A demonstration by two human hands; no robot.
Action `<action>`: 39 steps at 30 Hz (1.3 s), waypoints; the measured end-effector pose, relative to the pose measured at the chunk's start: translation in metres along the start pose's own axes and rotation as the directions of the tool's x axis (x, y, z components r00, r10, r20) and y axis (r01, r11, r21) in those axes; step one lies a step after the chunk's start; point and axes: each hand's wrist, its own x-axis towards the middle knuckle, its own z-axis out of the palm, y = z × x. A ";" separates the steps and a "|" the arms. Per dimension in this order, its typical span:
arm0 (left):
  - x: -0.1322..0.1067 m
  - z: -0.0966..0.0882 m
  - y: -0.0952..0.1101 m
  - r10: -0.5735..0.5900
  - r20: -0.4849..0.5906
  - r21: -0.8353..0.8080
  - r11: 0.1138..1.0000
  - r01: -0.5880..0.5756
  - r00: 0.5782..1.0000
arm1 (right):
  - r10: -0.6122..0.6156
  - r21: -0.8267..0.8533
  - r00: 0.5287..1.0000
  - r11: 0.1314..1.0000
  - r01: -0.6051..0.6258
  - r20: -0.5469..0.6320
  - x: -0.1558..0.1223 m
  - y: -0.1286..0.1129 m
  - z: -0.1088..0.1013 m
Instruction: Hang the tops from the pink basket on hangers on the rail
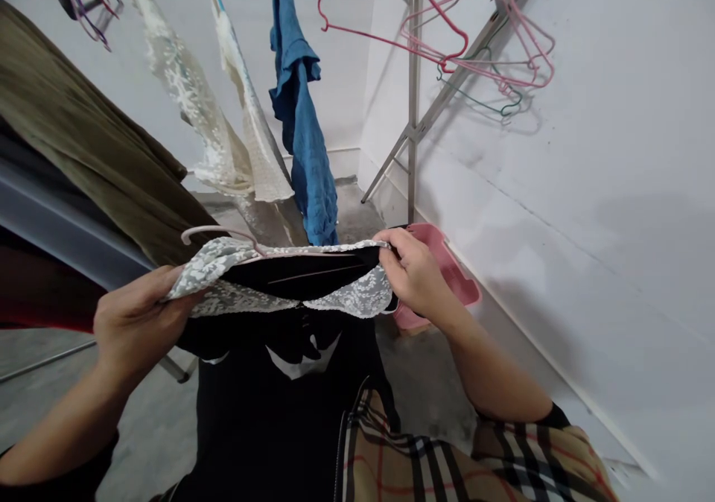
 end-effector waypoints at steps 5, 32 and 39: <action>-0.001 -0.003 0.000 -0.031 0.043 0.006 0.999 0.031 0.999 | 0.307 0.422 0.933 0.833 -0.359 0.188 0.002 -0.004 0.004; 0.005 0.003 -0.010 -0.232 -0.025 -0.189 0.956 0.224 0.972 | -0.247 -0.366 0.939 0.873 0.323 0.239 -0.017 0.006 -0.036; 0.033 0.024 0.014 -0.130 0.143 -0.376 0.910 0.175 0.981 | -0.134 -0.187 0.991 0.973 0.133 0.005 -0.061 0.008 -0.078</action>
